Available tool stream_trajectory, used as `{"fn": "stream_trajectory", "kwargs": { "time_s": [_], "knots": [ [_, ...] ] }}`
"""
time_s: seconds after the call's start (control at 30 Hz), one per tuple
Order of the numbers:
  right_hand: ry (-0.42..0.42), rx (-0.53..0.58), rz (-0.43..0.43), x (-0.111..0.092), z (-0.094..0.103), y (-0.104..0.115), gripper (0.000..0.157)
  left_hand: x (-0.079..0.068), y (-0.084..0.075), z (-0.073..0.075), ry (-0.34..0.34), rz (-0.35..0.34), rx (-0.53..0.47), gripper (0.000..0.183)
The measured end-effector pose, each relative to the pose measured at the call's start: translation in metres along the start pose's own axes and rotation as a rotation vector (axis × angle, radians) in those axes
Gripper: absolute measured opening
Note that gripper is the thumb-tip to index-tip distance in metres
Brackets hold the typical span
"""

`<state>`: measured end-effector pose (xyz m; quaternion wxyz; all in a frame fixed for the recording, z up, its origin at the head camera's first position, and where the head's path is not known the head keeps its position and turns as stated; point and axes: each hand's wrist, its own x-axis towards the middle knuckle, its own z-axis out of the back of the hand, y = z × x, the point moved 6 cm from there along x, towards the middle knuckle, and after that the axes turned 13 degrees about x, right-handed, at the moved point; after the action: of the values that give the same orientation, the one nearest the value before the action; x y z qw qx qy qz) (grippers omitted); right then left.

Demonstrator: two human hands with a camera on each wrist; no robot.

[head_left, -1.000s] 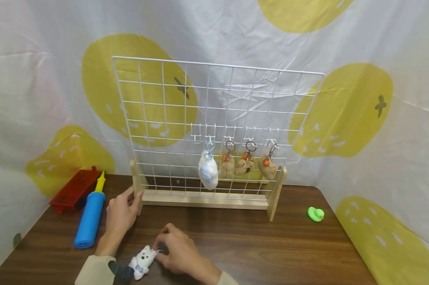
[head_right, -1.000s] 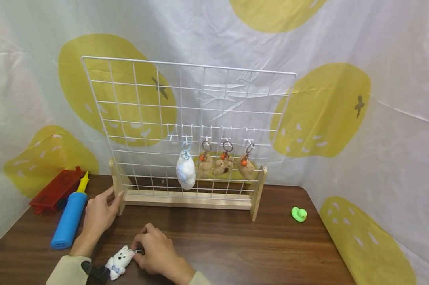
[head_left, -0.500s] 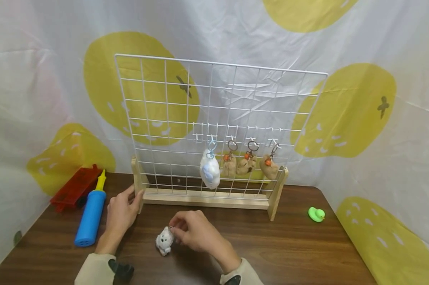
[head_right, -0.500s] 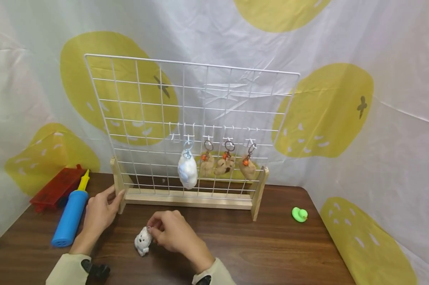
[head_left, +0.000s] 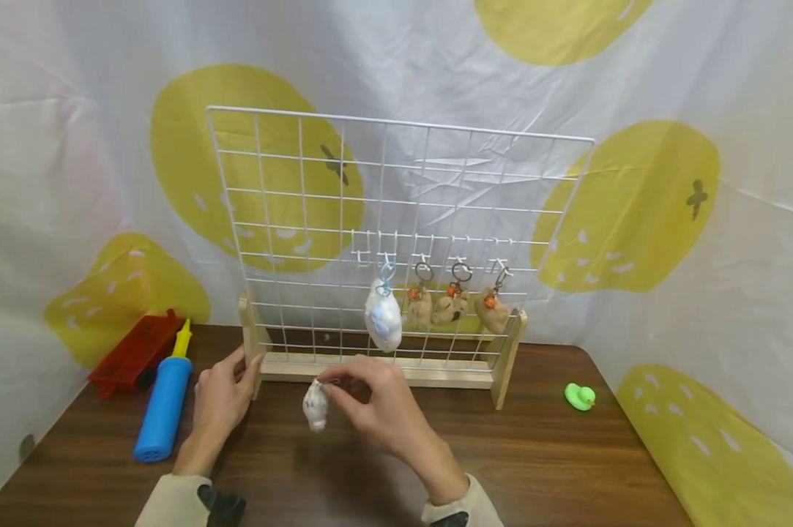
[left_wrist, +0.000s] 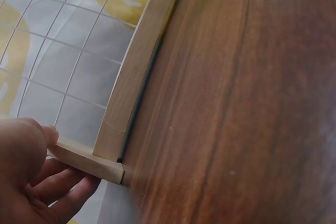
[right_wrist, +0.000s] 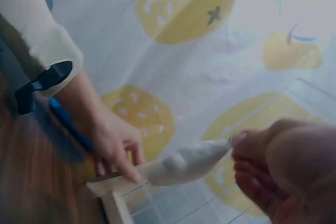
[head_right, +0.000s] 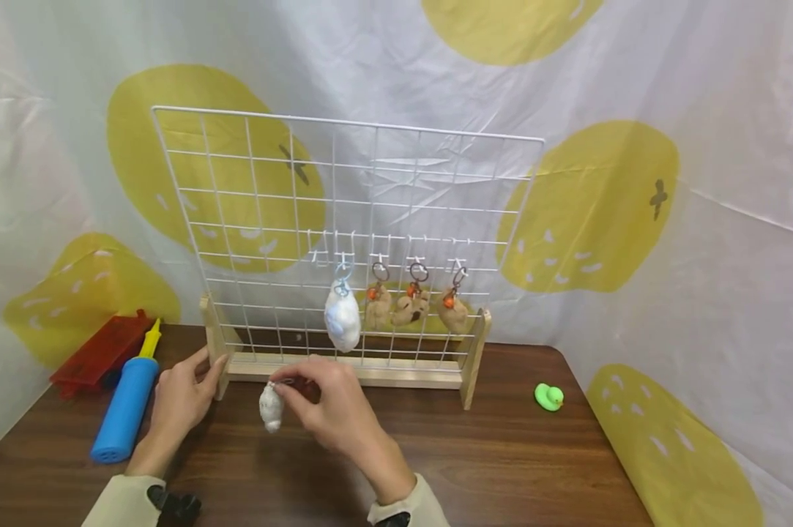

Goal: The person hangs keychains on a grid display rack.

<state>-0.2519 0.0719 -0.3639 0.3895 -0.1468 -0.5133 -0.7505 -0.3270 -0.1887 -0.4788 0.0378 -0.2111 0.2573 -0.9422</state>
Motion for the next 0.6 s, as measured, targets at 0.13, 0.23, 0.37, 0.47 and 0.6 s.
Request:
{"fn": "stream_trajectory", "kwargs": {
  "time_s": [0.13,0.23,0.37,0.47,0.6],
  "knots": [
    [-0.002,0.021,0.115,0.007,0.005,0.019,0.012,-0.001,0.0,0.001,0.003,0.006,0.005,0.048],
    [-0.017,0.035,0.148,0.016,0.008,0.028,0.011,0.0,0.0,0.002,-0.005,0.013,0.008,0.047],
    [-0.081,0.105,0.133,0.029,0.016,0.031,0.01,0.0,0.0,0.003,-0.005,0.014,0.003,0.044],
    [-0.133,0.173,0.097,0.036,0.021,0.03,0.011,0.0,0.0,0.003,-0.006,0.008,-0.002,0.044],
    [-0.172,0.113,0.079,0.041,0.026,0.032,0.011,0.0,-0.001,0.003,-0.006,-0.003,-0.003,0.045]
  ]
}}
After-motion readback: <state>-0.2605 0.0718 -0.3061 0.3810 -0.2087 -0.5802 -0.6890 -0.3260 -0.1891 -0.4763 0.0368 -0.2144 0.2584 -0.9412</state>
